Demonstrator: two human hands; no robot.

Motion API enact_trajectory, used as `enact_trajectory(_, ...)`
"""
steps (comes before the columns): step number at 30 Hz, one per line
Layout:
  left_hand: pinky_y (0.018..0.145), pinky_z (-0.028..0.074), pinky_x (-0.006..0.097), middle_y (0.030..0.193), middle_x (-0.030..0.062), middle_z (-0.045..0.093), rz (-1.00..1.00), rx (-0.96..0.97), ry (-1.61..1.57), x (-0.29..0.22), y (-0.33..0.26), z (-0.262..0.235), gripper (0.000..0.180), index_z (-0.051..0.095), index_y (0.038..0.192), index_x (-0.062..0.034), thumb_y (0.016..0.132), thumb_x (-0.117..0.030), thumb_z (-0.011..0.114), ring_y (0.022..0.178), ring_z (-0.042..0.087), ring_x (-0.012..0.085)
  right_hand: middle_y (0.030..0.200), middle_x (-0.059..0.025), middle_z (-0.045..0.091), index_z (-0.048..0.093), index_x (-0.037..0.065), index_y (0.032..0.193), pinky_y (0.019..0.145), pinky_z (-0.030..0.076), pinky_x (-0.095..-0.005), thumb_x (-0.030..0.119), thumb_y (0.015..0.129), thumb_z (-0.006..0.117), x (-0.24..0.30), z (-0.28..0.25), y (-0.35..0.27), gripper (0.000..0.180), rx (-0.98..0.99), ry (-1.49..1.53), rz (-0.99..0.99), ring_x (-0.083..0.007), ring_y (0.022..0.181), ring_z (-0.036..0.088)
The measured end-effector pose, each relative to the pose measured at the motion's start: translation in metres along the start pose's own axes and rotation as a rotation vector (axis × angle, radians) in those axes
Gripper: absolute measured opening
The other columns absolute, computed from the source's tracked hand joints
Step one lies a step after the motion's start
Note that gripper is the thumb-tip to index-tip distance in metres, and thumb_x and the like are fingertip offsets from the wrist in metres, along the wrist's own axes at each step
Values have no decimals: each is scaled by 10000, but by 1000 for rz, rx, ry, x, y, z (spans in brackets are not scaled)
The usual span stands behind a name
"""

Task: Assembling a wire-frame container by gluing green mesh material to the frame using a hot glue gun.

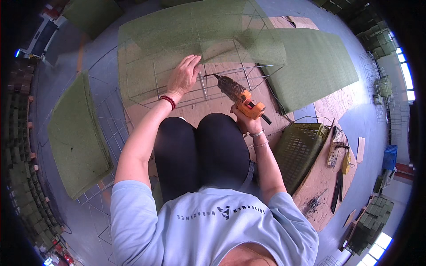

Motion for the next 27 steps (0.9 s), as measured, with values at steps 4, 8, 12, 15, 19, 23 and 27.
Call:
enact_trajectory(4,938,402,363,1104,166,559,-1,-2,10,0,0,0,323,531,1092,28,894,-214,448,1089,490,289,830,-11,561,543,66,921,725,452,-262,145,776,637,1,-1,0,190,-2,25,-15,-124,796,548)
enact_trajectory(8,935,404,362,1106,167,557,13,-10,18,0,0,1,327,530,1094,28,895,-218,447,1087,491,290,827,-2,557,542,64,916,728,451,-263,142,786,628,2,-1,0,175,25,13,8,-120,801,544)
enact_trajectory(12,935,403,362,1109,169,555,12,-3,11,1,0,3,339,526,1101,31,896,-227,446,1087,490,293,867,-22,551,548,84,945,734,456,-287,81,752,629,6,1,2,209,60,-5,73,-167,825,550)
enact_trajectory(15,936,402,362,1111,169,555,18,-1,12,3,0,2,343,526,1102,32,898,-230,444,1089,490,292,822,-9,542,536,52,876,709,413,-262,104,809,591,11,4,4,101,132,-273,-135,-116,788,509)
enact_trajectory(19,938,401,362,1117,167,554,5,9,14,0,1,1,344,530,1103,31,895,-229,445,1094,488,290,813,-14,539,534,47,861,701,422,-266,90,798,594,-2,1,3,97,104,-311,-147,-121,774,512)
enact_trajectory(23,940,400,361,1116,166,555,-4,6,19,2,-1,0,343,532,1102,31,892,-227,449,1096,487,291,857,-25,557,561,90,937,720,458,-276,65,740,620,1,-1,-1,207,26,-42,23,-176,830,562)
enact_trajectory(27,949,377,376,1143,168,533,-4,16,-6,1,0,1,326,522,1114,19,900,-207,426,1114,466,310,816,-1,564,557,69,902,706,452,-256,124,785,610,-2,-5,-3,140,-10,-52,-8,-126,795,557)
Point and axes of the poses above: each hand's wrist, its own y-axis towards the middle knuckle, its own z-axis out of the palm, x = y × z, the point moved 1 cm from there along y, towards the middle knuckle
